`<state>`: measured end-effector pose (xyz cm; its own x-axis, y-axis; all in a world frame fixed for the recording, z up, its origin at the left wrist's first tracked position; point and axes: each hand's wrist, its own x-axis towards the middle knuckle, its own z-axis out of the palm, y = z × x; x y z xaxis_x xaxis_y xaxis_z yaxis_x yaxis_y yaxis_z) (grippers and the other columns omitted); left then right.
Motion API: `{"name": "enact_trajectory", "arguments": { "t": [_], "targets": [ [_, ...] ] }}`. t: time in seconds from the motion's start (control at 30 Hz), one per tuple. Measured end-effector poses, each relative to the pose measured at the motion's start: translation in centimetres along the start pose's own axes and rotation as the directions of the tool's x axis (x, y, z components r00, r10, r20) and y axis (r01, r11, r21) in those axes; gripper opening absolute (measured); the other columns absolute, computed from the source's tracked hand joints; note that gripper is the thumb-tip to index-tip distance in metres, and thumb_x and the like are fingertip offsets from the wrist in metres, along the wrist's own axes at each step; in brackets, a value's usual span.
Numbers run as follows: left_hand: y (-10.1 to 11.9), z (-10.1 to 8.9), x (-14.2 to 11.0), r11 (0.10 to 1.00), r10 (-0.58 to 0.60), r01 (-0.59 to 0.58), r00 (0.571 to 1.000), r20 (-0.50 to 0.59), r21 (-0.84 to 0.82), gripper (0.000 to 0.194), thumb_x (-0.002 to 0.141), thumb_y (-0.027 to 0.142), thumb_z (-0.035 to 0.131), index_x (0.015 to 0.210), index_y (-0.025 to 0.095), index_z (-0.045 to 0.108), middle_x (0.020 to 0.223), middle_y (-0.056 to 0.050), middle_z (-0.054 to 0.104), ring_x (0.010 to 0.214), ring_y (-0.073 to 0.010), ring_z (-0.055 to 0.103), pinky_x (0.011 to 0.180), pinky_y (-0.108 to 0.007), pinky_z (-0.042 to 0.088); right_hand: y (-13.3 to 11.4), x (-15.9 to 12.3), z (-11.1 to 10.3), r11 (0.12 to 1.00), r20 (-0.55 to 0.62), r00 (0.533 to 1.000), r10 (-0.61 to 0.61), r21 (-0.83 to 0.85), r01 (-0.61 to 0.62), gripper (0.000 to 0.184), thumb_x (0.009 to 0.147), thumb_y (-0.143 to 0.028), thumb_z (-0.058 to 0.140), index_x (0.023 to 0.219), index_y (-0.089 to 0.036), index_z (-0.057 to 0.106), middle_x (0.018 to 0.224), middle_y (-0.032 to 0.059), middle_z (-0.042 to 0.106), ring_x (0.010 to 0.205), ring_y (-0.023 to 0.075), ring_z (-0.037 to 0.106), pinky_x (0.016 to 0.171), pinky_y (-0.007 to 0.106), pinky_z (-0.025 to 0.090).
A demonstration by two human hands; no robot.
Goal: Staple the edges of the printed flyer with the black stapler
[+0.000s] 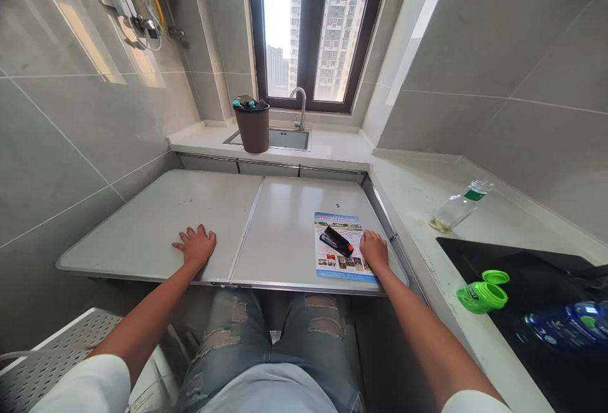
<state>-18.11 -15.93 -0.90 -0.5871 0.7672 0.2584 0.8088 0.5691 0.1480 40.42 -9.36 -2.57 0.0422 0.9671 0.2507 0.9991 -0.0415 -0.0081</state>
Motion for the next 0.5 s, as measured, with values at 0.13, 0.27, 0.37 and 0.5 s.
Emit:
{"name": "enact_trajectory", "arguments": {
  "t": [0.13, 0.27, 0.37, 0.5],
  "targets": [
    [0.0, 0.1, 0.0, 1.000, 0.002, -0.002, 1.000, -0.010, -0.008, 0.055, 0.098, 0.038, 0.036, 0.141, 0.010, 0.056, 0.153, -0.030, 0.042, 0.145, -0.0506, 0.030, 0.110, -0.076, 0.021, 0.0, -0.2, 0.0, 1.000, -0.018, 1.000, -0.017, 0.011, 0.017, 0.023, 0.104, -0.024, 0.043, 0.094, -0.017, 0.063, 0.100, 0.0113, 0.070, 0.096, 0.0230, 0.062, 0.074, 0.031, 0.032],
    [0.0, 0.1, 0.0, 1.000, 0.005, -0.005, 1.000, -0.015, -0.005, 0.055, 0.098, 0.038, 0.036, 0.140, 0.010, 0.056, 0.153, -0.030, 0.042, 0.145, -0.0504, 0.030, 0.110, -0.077, 0.022, -0.3, -0.1, -0.5, 0.998, -0.054, 0.997, -0.055, 0.024, 0.056, 0.024, 0.103, -0.023, 0.042, 0.094, -0.016, 0.062, 0.101, 0.0135, 0.069, 0.101, 0.0262, 0.060, 0.079, 0.034, 0.032],
    [0.2, -0.1, -0.1, 1.000, 0.004, -0.004, 1.000, -0.010, 0.006, 0.054, 0.098, 0.037, 0.036, 0.140, 0.010, 0.056, 0.153, -0.030, 0.042, 0.145, -0.0497, 0.030, 0.110, -0.076, 0.022, -1.3, 1.7, -1.0, 0.994, -0.077, 0.993, -0.087, 0.059, 0.092, 0.026, 0.103, -0.026, 0.040, 0.094, -0.016, 0.062, 0.098, 0.0138, 0.068, 0.102, 0.0278, 0.058, 0.084, 0.036, 0.034],
    [0.4, -0.6, -0.2, 1.000, -0.001, 0.001, 1.000, 0.005, 0.019, 0.054, 0.098, 0.037, 0.035, 0.140, 0.010, 0.056, 0.153, -0.029, 0.043, 0.145, -0.0488, 0.031, 0.111, -0.075, 0.024, -4.1, 5.6, -0.7, 0.974, -0.083, 0.982, -0.169, 0.139, 0.180, 0.027, 0.103, -0.029, 0.039, 0.101, -0.018, 0.064, 0.107, 0.0140, 0.066, 0.104, 0.0274, 0.055, 0.089, 0.035, 0.038]
  ]
}}
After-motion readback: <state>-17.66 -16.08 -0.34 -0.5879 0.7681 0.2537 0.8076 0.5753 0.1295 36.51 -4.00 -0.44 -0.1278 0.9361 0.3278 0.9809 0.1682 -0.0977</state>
